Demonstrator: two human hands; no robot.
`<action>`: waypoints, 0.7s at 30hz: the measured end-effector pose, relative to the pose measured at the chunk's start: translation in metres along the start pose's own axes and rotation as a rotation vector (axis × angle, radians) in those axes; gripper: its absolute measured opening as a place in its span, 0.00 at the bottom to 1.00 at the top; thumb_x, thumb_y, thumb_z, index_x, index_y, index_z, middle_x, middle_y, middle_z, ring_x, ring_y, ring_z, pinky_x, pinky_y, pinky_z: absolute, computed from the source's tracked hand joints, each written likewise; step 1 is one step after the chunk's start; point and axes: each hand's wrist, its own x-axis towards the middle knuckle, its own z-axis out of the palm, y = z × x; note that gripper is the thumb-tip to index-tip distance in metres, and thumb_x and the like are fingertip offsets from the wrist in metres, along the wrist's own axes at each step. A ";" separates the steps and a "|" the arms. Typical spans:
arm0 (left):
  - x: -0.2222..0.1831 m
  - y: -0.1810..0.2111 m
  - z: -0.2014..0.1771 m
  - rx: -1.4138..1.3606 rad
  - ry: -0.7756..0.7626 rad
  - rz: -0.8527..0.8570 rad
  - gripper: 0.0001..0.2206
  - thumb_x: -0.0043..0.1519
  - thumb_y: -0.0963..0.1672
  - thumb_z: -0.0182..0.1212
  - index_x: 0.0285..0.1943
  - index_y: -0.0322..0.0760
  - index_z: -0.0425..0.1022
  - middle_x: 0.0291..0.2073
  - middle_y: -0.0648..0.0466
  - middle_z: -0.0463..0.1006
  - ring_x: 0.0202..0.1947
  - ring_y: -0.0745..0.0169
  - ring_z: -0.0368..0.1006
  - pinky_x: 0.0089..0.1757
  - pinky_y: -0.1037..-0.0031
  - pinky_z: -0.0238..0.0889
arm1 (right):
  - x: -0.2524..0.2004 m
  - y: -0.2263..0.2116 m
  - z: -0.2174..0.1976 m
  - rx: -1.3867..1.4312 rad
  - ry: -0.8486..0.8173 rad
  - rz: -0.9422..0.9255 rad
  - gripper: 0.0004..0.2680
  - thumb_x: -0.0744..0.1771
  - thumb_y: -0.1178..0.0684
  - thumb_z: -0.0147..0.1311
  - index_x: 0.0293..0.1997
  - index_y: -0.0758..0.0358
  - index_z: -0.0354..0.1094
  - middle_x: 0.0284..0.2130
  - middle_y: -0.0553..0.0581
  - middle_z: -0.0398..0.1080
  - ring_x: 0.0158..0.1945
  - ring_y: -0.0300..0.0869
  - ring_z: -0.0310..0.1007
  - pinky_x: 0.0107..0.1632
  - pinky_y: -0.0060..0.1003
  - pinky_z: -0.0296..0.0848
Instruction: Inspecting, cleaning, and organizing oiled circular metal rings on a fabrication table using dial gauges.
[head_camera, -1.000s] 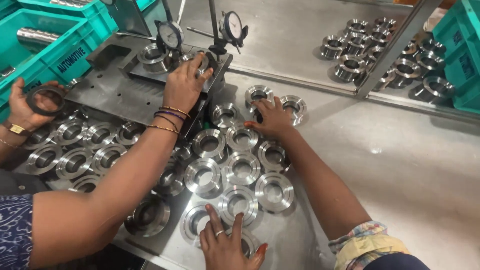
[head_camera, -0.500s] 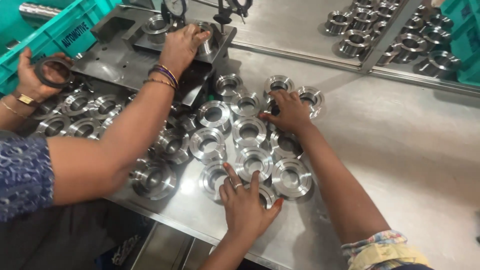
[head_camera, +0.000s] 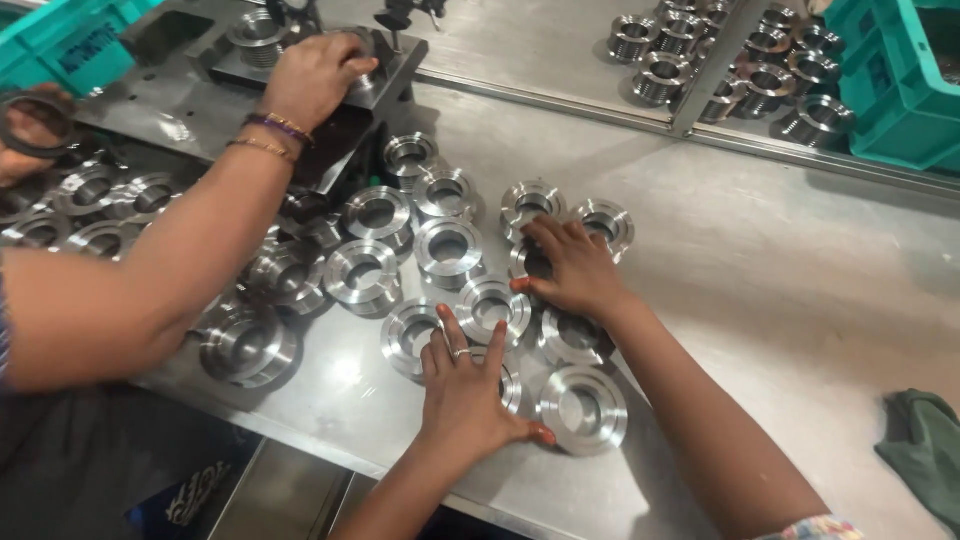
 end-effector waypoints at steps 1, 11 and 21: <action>0.001 0.004 0.000 -0.002 -0.007 0.007 0.67 0.31 0.67 0.77 0.81 0.44 0.48 0.73 0.18 0.26 0.71 0.09 0.35 0.63 0.41 0.33 | -0.007 0.005 -0.001 -0.002 -0.003 0.009 0.35 0.59 0.21 0.53 0.68 0.49 0.60 0.69 0.53 0.58 0.69 0.56 0.55 0.58 0.60 0.59; 0.041 0.008 0.006 0.076 -0.147 0.222 0.66 0.31 0.69 0.72 0.79 0.48 0.47 0.79 0.43 0.31 0.70 0.10 0.33 0.66 0.39 0.30 | -0.028 0.009 -0.021 -0.014 -0.015 0.314 0.28 0.61 0.27 0.54 0.65 0.47 0.60 0.68 0.50 0.59 0.69 0.55 0.54 0.61 0.68 0.54; 0.058 0.063 -0.030 0.257 -0.208 0.134 0.41 0.56 0.63 0.63 0.74 0.44 0.59 0.79 0.42 0.41 0.79 0.17 0.18 0.69 0.32 0.14 | -0.083 0.100 -0.068 0.289 -0.028 0.416 0.14 0.65 0.46 0.57 0.55 0.54 0.72 0.55 0.55 0.71 0.52 0.50 0.77 0.60 0.45 0.73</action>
